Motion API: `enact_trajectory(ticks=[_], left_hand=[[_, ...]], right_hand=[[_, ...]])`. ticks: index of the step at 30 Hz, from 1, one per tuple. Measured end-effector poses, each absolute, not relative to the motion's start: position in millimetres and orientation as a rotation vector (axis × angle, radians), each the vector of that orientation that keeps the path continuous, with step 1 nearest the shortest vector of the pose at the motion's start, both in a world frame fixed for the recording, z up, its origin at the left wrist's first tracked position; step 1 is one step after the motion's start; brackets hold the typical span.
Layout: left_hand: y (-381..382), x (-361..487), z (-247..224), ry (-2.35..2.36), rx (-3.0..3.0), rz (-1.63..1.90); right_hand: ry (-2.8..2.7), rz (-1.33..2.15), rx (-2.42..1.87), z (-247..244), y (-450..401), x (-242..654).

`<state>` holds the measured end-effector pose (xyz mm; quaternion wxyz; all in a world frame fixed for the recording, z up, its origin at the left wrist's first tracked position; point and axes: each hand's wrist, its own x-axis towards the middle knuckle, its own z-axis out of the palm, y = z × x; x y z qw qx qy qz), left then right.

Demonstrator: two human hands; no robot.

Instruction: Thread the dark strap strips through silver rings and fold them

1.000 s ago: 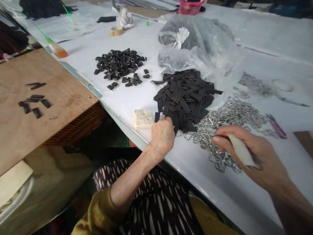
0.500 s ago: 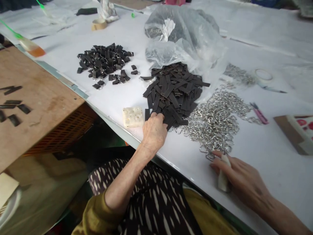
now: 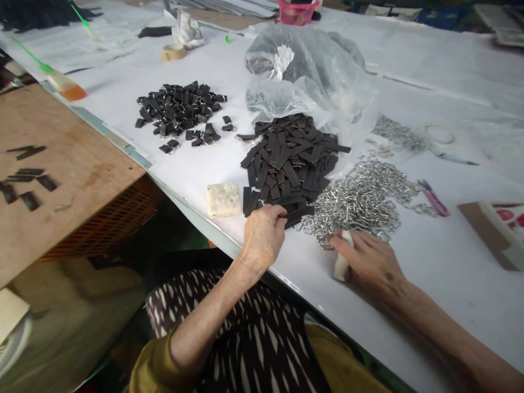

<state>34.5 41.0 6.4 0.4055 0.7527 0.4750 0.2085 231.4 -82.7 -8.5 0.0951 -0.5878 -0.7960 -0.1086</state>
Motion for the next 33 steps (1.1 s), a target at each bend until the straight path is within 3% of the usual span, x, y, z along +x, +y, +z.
enact_trajectory(ticks=[5, 11, 17, 23, 33], left_hand=[[38, 24, 13, 1.120, 1.514, 0.539], [32, 19, 18, 0.991, 1.036, 0.445], [22, 14, 13, 0.911, 0.855, 0.437], [16, 14, 14, 0.922, 0.681, 0.465], [3, 10, 7, 0.658, 0.498, 0.303]], right_hand=[[-2.168, -0.245, -1.768, -6, -82, 240], [-2.372, -0.206, -1.680, -3, -71, 239], [-2.227, -0.174, -1.712, -9, -65, 241], [-1.627, 0.216, -1.914, 14, -58, 223], [-1.476, 0.272, -1.699, 26, -45, 177]])
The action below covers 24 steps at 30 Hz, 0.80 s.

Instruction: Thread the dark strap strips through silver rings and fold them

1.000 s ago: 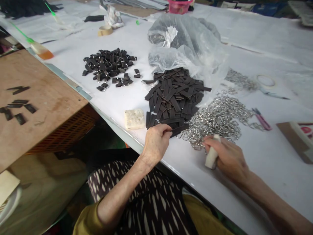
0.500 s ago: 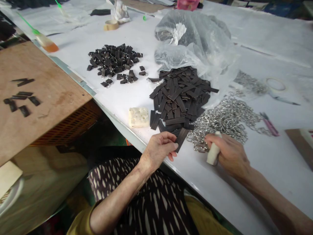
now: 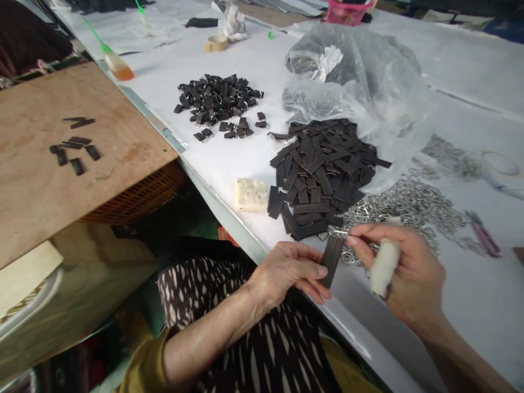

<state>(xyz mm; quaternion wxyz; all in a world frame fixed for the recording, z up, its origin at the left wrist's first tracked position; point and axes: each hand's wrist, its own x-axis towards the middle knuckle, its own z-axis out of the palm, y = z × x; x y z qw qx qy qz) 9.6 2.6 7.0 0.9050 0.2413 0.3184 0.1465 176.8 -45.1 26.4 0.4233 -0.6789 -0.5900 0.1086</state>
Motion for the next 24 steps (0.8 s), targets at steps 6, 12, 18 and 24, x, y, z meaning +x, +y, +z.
enact_trajectory(ticks=[6, 12, 18, 24], left_hand=[[6, 3, 3, 0.648, 0.455, 0.283], [9, 1, 1, 0.595, 0.401, 0.224], [11, -2, 2, 0.539, 0.358, 0.247], [11, -4, 6, 0.481, 0.417, 0.310]], right_hand=[[-1.745, 0.195, -1.714, 20, -47, 182], [-1.911, 0.138, -1.692, 27, -50, 186], [-2.036, -0.050, -1.594, 31, -50, 184], [-2.125, -0.196, -1.439, 31, -51, 185]])
